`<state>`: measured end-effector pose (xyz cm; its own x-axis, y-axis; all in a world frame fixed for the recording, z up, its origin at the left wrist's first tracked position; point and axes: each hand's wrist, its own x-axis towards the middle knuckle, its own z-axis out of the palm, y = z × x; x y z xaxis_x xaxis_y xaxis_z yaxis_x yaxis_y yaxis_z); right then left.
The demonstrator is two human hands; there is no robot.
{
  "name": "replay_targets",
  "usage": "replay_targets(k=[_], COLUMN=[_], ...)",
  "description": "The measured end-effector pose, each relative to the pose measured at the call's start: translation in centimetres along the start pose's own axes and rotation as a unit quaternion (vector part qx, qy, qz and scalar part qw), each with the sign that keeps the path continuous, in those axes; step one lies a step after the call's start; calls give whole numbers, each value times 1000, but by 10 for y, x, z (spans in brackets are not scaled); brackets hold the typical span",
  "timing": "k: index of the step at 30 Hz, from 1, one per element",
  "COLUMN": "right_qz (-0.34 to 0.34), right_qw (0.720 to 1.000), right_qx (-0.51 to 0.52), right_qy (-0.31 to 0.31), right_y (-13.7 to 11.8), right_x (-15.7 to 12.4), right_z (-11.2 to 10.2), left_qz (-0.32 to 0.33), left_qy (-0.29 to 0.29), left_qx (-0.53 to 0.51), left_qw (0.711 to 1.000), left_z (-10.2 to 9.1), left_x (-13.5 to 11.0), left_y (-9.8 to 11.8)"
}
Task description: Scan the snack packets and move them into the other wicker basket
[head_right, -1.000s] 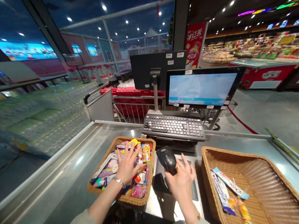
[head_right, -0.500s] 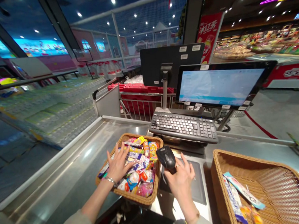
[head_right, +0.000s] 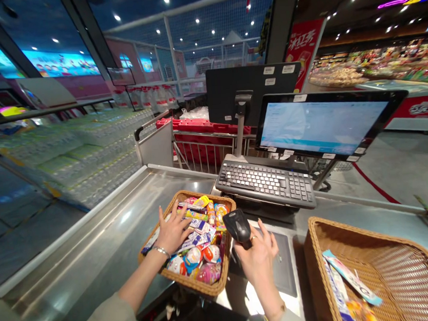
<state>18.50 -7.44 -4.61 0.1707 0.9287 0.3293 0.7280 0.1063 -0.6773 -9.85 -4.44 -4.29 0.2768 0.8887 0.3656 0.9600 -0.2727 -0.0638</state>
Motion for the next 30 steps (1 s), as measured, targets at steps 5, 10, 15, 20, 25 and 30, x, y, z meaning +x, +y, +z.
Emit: replay_targets(k=[5, 10, 15, 20, 25, 30], right_qz=[1, -9, -6, 4, 3, 4], right_qw=[1000, 1000, 1000, 1000, 1000, 1000], right_qx=[-9, -18, -21, -12, -8, -9], right_qy=[6, 13, 20, 26, 25, 28], right_y=[2, 6, 9, 9, 11, 13], right_x=[1, 0, -1, 0, 0, 0], right_z=[-2, -2, -4, -4, -5, -7], left_qz=[46, 70, 35, -55, -170, -278], left_qy=[7, 12, 44, 101, 89, 66], left_qx=[12, 8, -37, -123, -282, -423], left_qw=[999, 997, 998, 986, 940, 860], left_z=[7, 13, 0, -27, -38, -20], left_x=[10, 13, 21, 37, 47, 44], left_y=[7, 9, 14, 21, 26, 28])
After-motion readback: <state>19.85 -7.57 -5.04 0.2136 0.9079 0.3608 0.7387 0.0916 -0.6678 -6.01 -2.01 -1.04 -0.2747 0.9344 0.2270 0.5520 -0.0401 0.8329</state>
